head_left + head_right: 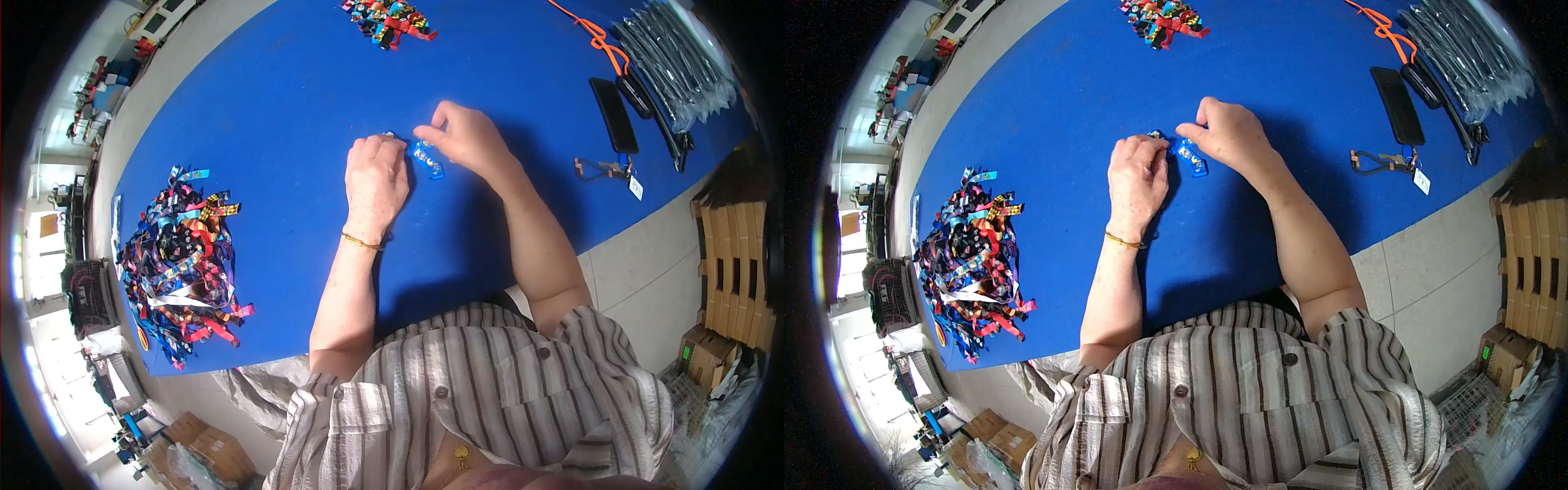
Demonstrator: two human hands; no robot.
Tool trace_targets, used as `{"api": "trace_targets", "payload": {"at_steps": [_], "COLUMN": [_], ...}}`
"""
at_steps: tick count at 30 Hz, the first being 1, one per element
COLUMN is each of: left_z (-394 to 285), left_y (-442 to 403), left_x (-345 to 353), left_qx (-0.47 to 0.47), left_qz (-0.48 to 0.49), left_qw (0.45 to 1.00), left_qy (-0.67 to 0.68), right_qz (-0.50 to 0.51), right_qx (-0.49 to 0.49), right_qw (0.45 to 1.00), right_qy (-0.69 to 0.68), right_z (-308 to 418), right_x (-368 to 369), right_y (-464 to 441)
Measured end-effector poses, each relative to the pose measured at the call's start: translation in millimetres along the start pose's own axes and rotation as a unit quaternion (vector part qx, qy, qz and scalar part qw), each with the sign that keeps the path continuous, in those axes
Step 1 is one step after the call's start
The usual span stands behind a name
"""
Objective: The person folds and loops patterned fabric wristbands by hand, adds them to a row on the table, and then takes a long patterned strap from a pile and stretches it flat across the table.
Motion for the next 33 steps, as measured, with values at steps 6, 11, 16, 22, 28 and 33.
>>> {"api": "trace_targets", "payload": {"at_steps": [6,11,16,22,28,33], "left_z": [3.4,2.5,2.2,-15.7,-31.6,-33.7], "left_y": [2.9,3.2,3.2,4.6,17.7,23.2], "left_x": [16.2,17.9,19.5,20.5,30.1,38.2], "left_qx": [0.006,0.006,0.002,-0.045,-0.049,-0.055], "left_qz": [0.053,0.060,0.057,0.085,0.106,0.093], "left_qw": [0.999,0.998,0.998,0.994,0.982,0.977], "left_qy": [0.011,0.000,-0.008,-0.061,-0.147,-0.185], "right_qz": [-0.007,0.089,0.174,0.242,0.251,0.055], "right_qx": [-0.021,-0.013,-0.004,0.011,-0.021,-0.077], "right_qw": [1.000,0.996,0.980,0.954,0.961,0.994], "right_qy": [0.014,0.005,0.096,0.175,0.112,-0.054], "right_z": [5.2,19.0,18.5,16.0,10.1,18.0], "right_x": [-14.5,-19.1,-6.4,2.0,-19.4,-28.8], "right_y": [4.0,13.4,21.3,19.4,17.4,-1.7]}}
Point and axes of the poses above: each hand's wrist, its own y-axis away from the middle knuckle, its own x-axis out of the palm, z = x × y, the point moved 5 cm from there along -y, towards the middle knuckle, and after that the axes turned 11 degrees about z, right-handed, at the moved point
